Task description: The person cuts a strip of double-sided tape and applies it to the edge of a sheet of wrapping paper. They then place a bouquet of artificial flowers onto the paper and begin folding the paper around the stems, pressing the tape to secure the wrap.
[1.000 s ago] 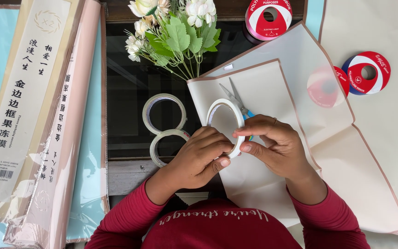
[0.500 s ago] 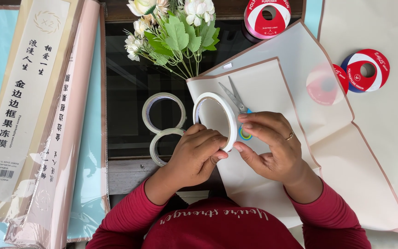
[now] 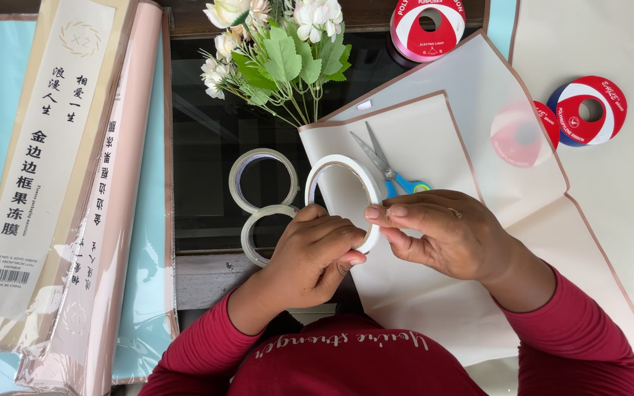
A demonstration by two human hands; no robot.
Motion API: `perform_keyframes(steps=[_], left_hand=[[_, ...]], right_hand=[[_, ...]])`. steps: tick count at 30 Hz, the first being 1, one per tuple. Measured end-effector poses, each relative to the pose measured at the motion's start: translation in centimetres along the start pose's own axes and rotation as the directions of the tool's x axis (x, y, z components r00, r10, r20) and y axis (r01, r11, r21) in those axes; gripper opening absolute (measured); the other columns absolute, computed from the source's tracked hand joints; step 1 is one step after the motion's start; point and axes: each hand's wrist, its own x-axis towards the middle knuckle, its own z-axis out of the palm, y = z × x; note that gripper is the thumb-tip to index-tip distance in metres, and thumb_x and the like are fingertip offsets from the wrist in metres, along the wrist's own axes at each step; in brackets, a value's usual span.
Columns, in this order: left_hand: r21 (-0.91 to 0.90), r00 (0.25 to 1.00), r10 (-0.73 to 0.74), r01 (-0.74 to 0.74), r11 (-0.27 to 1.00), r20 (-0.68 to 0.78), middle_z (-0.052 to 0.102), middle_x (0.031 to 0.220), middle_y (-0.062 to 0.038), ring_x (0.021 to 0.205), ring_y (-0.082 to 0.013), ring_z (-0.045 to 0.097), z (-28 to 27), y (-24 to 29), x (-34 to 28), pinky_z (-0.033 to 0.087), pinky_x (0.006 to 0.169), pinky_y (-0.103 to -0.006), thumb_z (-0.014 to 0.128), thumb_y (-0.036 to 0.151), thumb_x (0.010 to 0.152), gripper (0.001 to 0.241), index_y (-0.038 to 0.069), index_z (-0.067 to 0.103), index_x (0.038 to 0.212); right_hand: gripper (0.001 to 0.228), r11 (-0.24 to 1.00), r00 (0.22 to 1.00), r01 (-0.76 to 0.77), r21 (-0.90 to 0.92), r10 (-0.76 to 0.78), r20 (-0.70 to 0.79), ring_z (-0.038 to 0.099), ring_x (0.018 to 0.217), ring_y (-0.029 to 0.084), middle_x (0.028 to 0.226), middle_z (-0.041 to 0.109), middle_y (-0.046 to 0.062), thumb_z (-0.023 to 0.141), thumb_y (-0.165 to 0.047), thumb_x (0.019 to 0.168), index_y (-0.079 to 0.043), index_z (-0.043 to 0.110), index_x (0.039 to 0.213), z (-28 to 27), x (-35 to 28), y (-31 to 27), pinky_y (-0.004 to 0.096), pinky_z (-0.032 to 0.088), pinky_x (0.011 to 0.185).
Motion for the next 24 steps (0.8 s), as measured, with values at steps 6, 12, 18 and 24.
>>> perform_keyframes(steps=[6, 12, 18, 24], left_hand=[[-0.098, 0.998, -0.032, 0.028, 0.995, -0.049, 0.065, 0.077, -0.006, 0.067, -0.0287, 0.064, 0.0, 1.0, 0.6, 0.045, 0.073, -0.0381, 0.050, 0.026, 0.105, 0.023, 0.010, 0.065, 0.098], [-0.048, 0.997, -0.016, 0.012, 0.999, -0.078, 0.065, 0.077, -0.005, 0.065, -0.0274, 0.062, 0.2, 0.5, 0.2, 0.043, 0.072, -0.0376, 0.049, 0.028, 0.106, 0.025, 0.010, 0.065, 0.097], [-0.001, 0.995, 0.001, -0.002, 1.000, -0.097, 0.066, 0.078, -0.007, 0.064, -0.0282, 0.062, 0.4, 0.5, 0.5, 0.042, 0.072, -0.0383, 0.052, 0.025, 0.105, 0.023, 0.009, 0.065, 0.097], [0.012, 0.995, -0.002, 0.003, 1.000, -0.104, 0.066, 0.077, -0.007, 0.063, -0.0276, 0.062, 0.8, 0.2, 0.2, 0.042, 0.072, -0.0382, 0.052, 0.027, 0.105, 0.024, 0.009, 0.065, 0.097]], right_hand=[[0.027, 0.984, 0.981, -0.163, 0.068, 0.169, -0.098, 0.078, 0.089, 0.032, 0.120, 0.066, 0.025, 0.084, -0.004, 0.082, 0.002, 0.066, 0.102, 0.7, -0.6, -1.2, 0.036, 0.067, 0.068], [0.012, 0.979, 0.959, -0.203, -0.025, 0.194, -0.206, 0.076, 0.093, 0.036, 0.119, 0.057, 0.022, 0.081, -0.002, 0.083, 0.002, 0.075, 0.093, 2.6, -2.1, -1.9, 0.033, 0.066, 0.066], [0.004, 0.959, 0.954, -0.196, -0.206, 0.138, -0.266, 0.056, 0.103, 0.027, 0.110, 0.047, 0.011, 0.081, -0.010, 0.088, -0.009, 0.078, 0.090, 3.1, -2.7, -1.6, 0.027, 0.060, 0.073], [0.007, 0.948, 0.957, -0.222, -0.228, 0.167, -0.238, 0.046, 0.107, 0.026, 0.108, 0.034, 0.005, 0.076, -0.013, 0.093, -0.013, 0.074, 0.087, 3.2, -2.4, -1.6, 0.029, 0.060, 0.079]])
